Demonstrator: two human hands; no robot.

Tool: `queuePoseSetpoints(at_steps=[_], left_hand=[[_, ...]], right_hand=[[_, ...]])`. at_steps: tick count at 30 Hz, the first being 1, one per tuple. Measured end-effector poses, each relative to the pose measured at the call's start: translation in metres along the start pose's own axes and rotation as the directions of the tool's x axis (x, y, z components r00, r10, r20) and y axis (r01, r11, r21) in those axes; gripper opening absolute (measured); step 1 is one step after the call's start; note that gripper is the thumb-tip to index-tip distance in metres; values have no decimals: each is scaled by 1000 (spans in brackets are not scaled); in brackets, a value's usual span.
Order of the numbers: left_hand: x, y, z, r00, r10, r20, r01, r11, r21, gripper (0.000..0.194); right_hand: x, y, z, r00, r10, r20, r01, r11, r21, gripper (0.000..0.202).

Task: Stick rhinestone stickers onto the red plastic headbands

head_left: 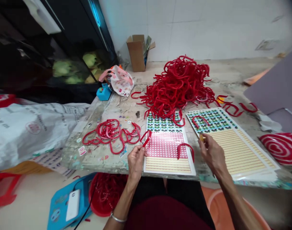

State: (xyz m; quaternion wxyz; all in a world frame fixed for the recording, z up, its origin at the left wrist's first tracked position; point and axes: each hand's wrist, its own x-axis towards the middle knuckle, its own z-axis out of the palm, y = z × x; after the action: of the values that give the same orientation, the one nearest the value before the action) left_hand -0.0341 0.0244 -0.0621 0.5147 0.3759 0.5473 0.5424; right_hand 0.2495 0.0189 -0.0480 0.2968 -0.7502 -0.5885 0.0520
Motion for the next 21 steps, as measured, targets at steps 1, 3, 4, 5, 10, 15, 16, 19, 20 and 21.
queuePoseSetpoints(at_steps=[1, 3, 4, 5, 10, 15, 16, 19, 20, 21], left_hand=[[-3, -3, -2, 1000, -2, -14, 2, 1000, 14, 19], [-10, -8, -6, 999, -14, -34, 16, 999, 42, 19], [-13, -11, -7, 999, -23, -43, 25, 998, 56, 20], [-17, -13, -7, 998, -32, -54, 36, 997, 69, 21], [-27, -15, -4, 991, -79, -112, 84, 995, 48, 25], [-25, -12, 0, 991, -90, -96, 93, 995, 25, 26], [-25, -12, 0, 991, -89, -97, 92, 995, 32, 26], [-23, -13, 1, 991, -95, -97, 100, 994, 43, 26], [-23, -14, 1, 991, -96, -92, 100, 994, 44, 26], [-23, -14, 1, 992, -95, -85, 99, 994, 46, 25]], right_hand=[[-1, -11, 0, 998, -50, 31, 46, 993, 107, 24], [-10, -35, 9, 969, -188, 161, 133, 945, 300, 15], [-17, -45, 16, 935, -257, 244, 163, 923, 349, 15], [-23, -53, 25, 892, -338, 300, 212, 899, 383, 17], [-28, -43, 59, 885, -435, 166, 414, 899, 146, 22], [-2, -48, 53, 873, -467, 137, 451, 882, 136, 23], [-2, -56, 53, 849, -496, 181, 472, 867, 159, 22], [-13, -83, 62, 778, -569, 267, 524, 821, 225, 17], [-17, -90, 67, 764, -585, 272, 536, 810, 237, 16], [-22, -95, 72, 754, -598, 272, 547, 801, 244, 15]])
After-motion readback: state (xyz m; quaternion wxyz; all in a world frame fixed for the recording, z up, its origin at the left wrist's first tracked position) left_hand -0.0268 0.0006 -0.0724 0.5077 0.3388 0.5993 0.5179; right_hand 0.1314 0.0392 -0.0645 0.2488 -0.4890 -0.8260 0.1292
